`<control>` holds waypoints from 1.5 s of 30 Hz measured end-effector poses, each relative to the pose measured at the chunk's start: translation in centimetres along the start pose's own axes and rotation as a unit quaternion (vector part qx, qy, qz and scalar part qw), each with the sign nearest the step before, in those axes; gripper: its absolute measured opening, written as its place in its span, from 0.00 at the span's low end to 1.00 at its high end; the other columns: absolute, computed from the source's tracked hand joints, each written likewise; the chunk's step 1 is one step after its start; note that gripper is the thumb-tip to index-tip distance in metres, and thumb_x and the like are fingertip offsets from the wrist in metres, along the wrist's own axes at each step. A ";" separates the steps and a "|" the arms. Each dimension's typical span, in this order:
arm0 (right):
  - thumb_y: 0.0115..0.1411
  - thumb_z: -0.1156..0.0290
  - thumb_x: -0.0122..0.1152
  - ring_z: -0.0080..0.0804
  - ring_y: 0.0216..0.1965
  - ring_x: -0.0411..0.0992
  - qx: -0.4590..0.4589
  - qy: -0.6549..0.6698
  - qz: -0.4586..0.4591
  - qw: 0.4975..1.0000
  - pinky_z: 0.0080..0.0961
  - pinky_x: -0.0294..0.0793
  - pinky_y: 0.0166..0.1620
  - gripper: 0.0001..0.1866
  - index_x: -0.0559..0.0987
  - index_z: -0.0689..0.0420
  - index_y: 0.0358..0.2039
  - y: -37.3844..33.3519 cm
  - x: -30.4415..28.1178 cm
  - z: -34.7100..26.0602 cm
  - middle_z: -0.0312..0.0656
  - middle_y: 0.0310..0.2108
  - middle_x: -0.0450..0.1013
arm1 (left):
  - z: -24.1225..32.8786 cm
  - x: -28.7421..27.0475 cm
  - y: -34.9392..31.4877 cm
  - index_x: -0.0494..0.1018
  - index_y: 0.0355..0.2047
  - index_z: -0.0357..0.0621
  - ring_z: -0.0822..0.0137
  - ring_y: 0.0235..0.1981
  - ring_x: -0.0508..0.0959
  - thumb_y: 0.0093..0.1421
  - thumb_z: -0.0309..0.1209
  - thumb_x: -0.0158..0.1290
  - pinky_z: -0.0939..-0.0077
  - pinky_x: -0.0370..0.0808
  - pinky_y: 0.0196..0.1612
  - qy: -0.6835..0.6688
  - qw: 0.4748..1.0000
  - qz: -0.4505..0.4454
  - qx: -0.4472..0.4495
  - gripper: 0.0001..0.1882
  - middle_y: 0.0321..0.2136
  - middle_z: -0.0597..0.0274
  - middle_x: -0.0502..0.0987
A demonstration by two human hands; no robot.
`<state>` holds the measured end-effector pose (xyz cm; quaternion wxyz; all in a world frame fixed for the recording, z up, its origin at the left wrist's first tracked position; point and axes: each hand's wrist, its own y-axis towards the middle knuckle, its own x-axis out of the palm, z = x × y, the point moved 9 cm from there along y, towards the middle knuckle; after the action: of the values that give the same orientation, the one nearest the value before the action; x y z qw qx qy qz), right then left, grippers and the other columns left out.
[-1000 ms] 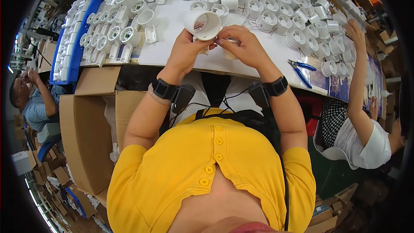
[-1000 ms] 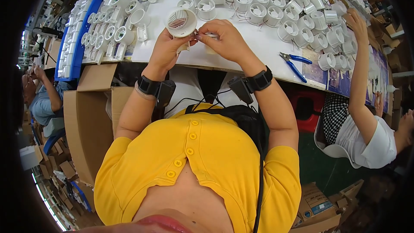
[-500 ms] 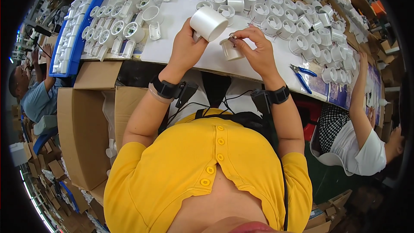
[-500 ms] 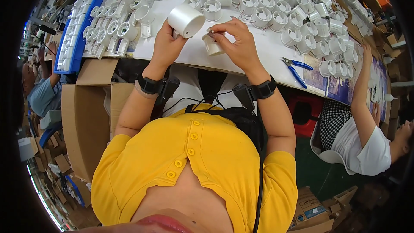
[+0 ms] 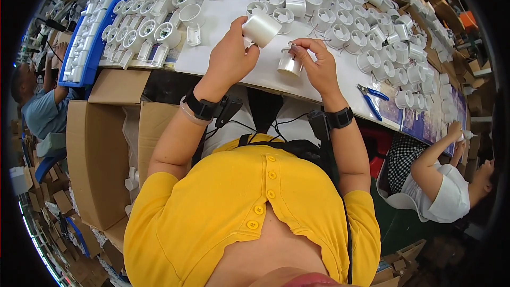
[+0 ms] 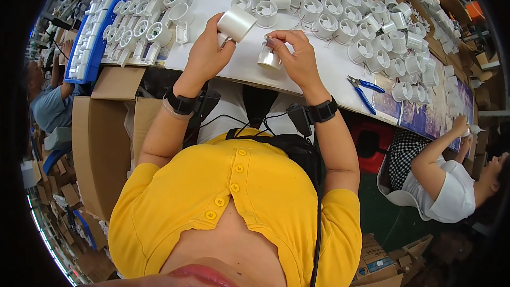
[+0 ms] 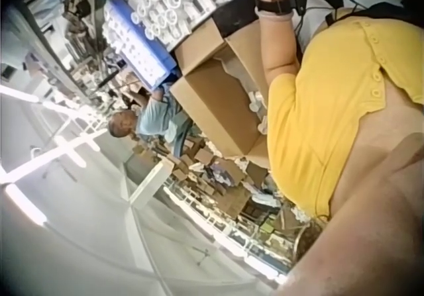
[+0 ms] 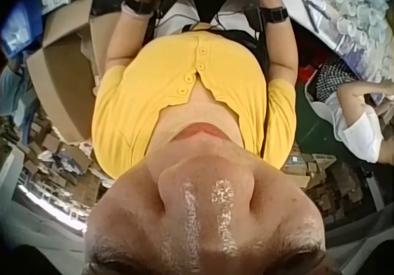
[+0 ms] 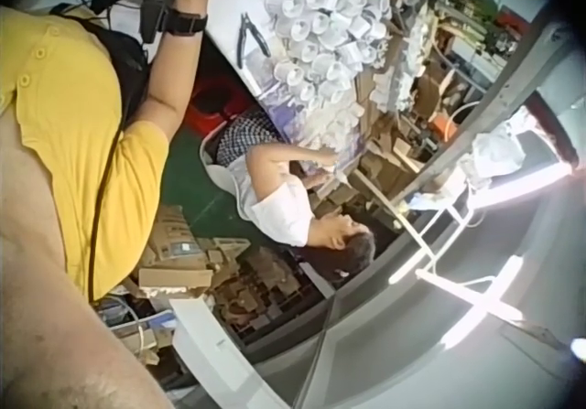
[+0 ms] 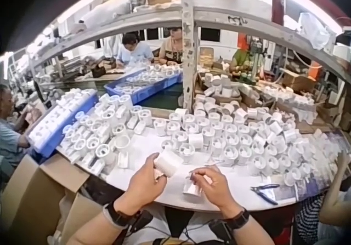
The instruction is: The person assembles a fan by inserting a motor and wires into a white plastic housing and snapping on a cover. They then use shears to trim excess plastic from the assembly before placing the finished product into a cardboard box.
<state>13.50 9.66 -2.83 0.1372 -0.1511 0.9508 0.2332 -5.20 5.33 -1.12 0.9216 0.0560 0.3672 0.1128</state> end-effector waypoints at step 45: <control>0.52 0.71 0.58 0.44 0.56 0.61 -0.110 -0.157 -0.090 0.977 0.36 0.59 0.57 0.08 0.81 0.55 0.33 2.6 5.0 -1.9 0.44 0.56 0.63 | -5.8 7.6 1.7 0.63 0.50 0.41 0.76 0.34 0.72 0.56 0.27 0.45 0.82 0.71 0.35 -0.481 0.872 -0.085 -0.024 0.19 0.40 0.64 0.71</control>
<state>7.58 9.83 -1.79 0.2875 -0.2116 0.8684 0.3441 -4.13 8.95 -10.00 0.9914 0.0501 -0.1211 0.0019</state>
